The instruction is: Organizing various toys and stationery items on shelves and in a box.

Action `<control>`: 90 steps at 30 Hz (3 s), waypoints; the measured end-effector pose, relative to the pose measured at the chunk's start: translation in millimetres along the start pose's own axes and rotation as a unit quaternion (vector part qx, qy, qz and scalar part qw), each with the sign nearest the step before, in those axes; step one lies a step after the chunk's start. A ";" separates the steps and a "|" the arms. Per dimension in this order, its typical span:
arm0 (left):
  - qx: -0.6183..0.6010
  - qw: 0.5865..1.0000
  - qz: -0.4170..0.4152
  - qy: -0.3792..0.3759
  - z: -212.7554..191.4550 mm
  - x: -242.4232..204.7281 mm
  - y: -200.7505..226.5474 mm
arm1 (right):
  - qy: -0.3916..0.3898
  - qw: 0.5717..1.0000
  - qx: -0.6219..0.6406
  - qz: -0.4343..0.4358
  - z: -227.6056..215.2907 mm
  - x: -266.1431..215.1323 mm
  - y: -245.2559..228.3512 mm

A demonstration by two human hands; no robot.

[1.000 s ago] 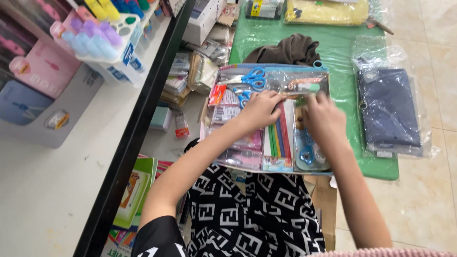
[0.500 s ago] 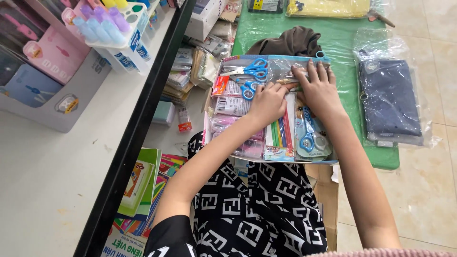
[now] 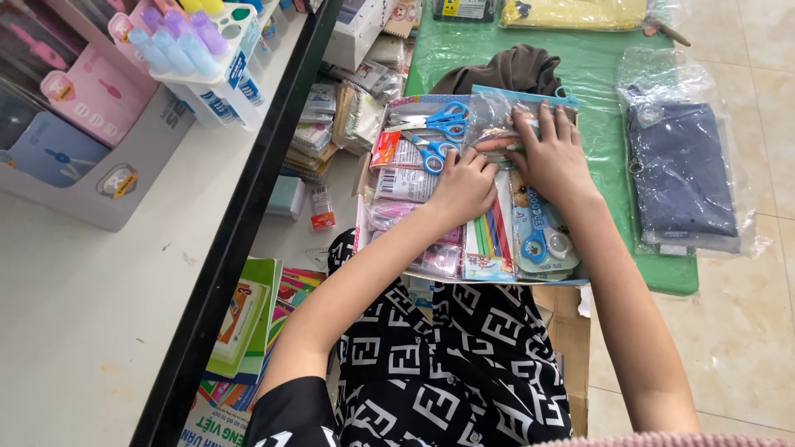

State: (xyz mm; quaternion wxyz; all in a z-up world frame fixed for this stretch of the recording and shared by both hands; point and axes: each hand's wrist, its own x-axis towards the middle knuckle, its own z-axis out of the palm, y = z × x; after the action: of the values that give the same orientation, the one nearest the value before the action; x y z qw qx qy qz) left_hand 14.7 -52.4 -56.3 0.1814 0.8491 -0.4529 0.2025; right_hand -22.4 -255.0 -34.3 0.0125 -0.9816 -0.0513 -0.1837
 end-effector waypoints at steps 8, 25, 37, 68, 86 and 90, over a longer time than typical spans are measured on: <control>0.022 1.000 0.008 -0.016 14.2 -3.7 0.7 | -0.017 0.999 0.030 -0.014 -5.5 -7.5 2.3; 0.071 0.981 -0.180 -0.008 48.3 49.2 -34.4 | -0.015 0.996 0.033 0.077 21.6 26.1 -4.1; 0.098 0.979 -0.166 -0.058 41.6 43.3 -32.0 | -0.053 0.993 0.046 0.096 24.6 14.2 -11.6; 0.055 0.988 -0.128 0.070 19.7 36.9 -29.8 | 0.028 0.994 0.077 0.077 11.4 9.6 -22.3; 0.130 0.986 -0.024 0.101 12.0 38.6 -28.8 | 0.018 0.997 0.040 0.066 19.7 7.3 -19.2; 0.071 0.991 -0.076 0.085 22.4 45.0 -32.0 | 0.068 0.997 0.030 0.033 15.0 15.5 -14.6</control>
State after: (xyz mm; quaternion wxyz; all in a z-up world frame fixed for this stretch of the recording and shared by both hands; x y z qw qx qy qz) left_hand 68.5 -77.9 -56.5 0.1735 0.8715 -0.3544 0.2912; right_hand -4.2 -238.3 -42.5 0.0513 -0.9671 -0.0233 -0.2479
